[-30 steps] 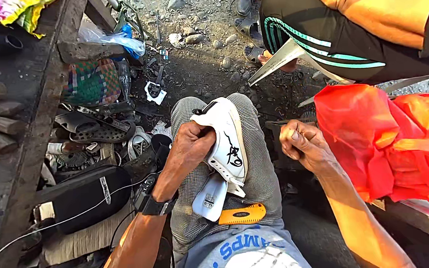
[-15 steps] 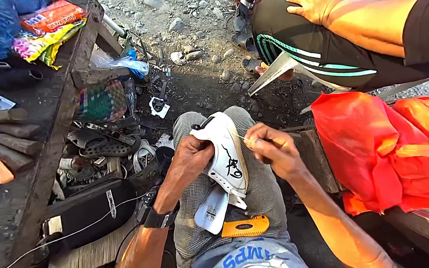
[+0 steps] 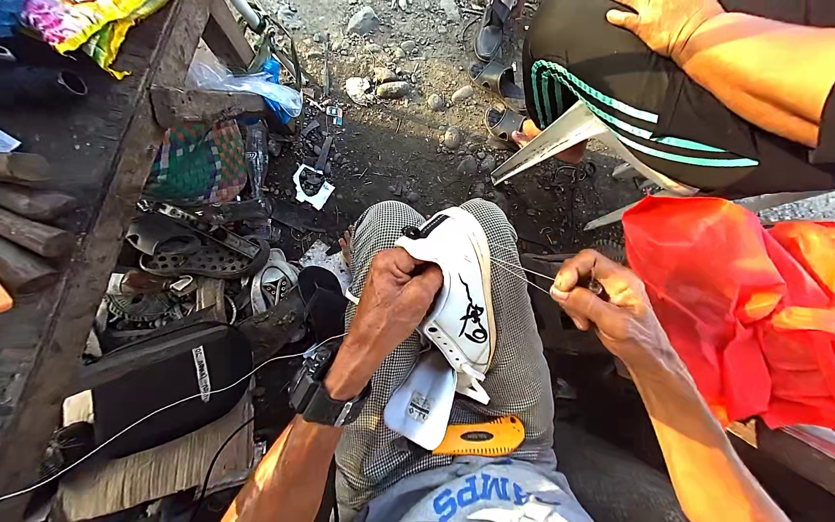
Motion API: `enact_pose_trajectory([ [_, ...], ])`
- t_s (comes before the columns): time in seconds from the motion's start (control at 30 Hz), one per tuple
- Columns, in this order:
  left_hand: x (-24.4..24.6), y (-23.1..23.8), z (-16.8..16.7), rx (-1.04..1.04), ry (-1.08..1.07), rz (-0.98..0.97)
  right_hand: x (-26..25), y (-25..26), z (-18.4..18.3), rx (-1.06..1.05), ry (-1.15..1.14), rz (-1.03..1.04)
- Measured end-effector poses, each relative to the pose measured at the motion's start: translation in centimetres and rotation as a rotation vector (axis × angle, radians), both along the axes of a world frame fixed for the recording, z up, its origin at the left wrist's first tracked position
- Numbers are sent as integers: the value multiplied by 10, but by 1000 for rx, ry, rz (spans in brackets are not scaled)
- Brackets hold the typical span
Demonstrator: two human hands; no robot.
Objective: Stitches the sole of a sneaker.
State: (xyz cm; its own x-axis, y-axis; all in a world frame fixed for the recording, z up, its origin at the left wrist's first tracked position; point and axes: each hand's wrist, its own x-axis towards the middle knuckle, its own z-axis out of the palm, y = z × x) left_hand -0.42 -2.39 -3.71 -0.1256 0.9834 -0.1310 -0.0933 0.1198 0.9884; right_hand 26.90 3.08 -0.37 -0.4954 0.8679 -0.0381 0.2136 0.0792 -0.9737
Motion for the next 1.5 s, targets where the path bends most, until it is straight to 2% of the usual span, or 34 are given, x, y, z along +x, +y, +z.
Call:
enact_pose_trajectory([
  [0.07, 1, -1, -1, 10, 5, 11, -7, 1, -4, 268, -218, -23],
  [0.13, 3, -3, -1, 4, 3, 22, -23, 3, -9, 423, -376, -43],
  [0.2, 4, -2, -2, 15, 3, 30, -39, 5, -16, 385, -387, -35],
  [0.27, 4, -2, -1, 24, 11, 32, -50, 9, -23, 324, -301, 8],
  [0.4, 3, -5, 2, 7, 60, 50, -49, 17, -21, 318, -193, 75],
  [0.5, 3, -10, 6, -18, 227, 60, -38, 24, -14, 283, -235, 107],
  [0.57, -5, -21, 6, -5, 410, 70, -28, 29, -11, 258, -243, 111],
  [0.67, -38, -52, -1, -13, 618, 133, -12, 30, -10, 247, -281, 88],
  [0.77, -84, -85, -25, -212, 700, 216, 9, 26, -12, 250, -339, 45],
  [0.83, -105, -97, -37, -385, 793, 160, 25, 20, -16, 224, -374, 7],
  [0.87, -105, -97, -33, -410, 852, 99, 33, 15, -20, 194, -395, -19],
  [0.93, -82, -90, -15, -254, 938, 68, 49, 3, -29, 78, -438, -74],
  [0.97, -66, -82, -5, -121, 930, 104, 55, -4, -35, -2, -466, -108],
  [1.03, -32, -62, 12, 133, 783, 132, 70, -19, -50, -157, -535, -172],
  [1.1, -9, -41, 14, 282, 637, 57, 87, -34, -70, -287, -598, -231],
  [1.2, -1, -24, 6, 278, 574, -1, 110, -58, -102, -403, -786, -273],
  [1.33, -13, -18, 12, 134, 458, -113, 113, -75, -118, -500, -1029, -120],
  [1.4, -15, -17, 13, 105, 469, -155, 88, -68, -98, -369, -919, -169],
  [1.5, -19, -13, 19, 43, 426, -232, 33, -51, -54, -80, -479, -306],
])
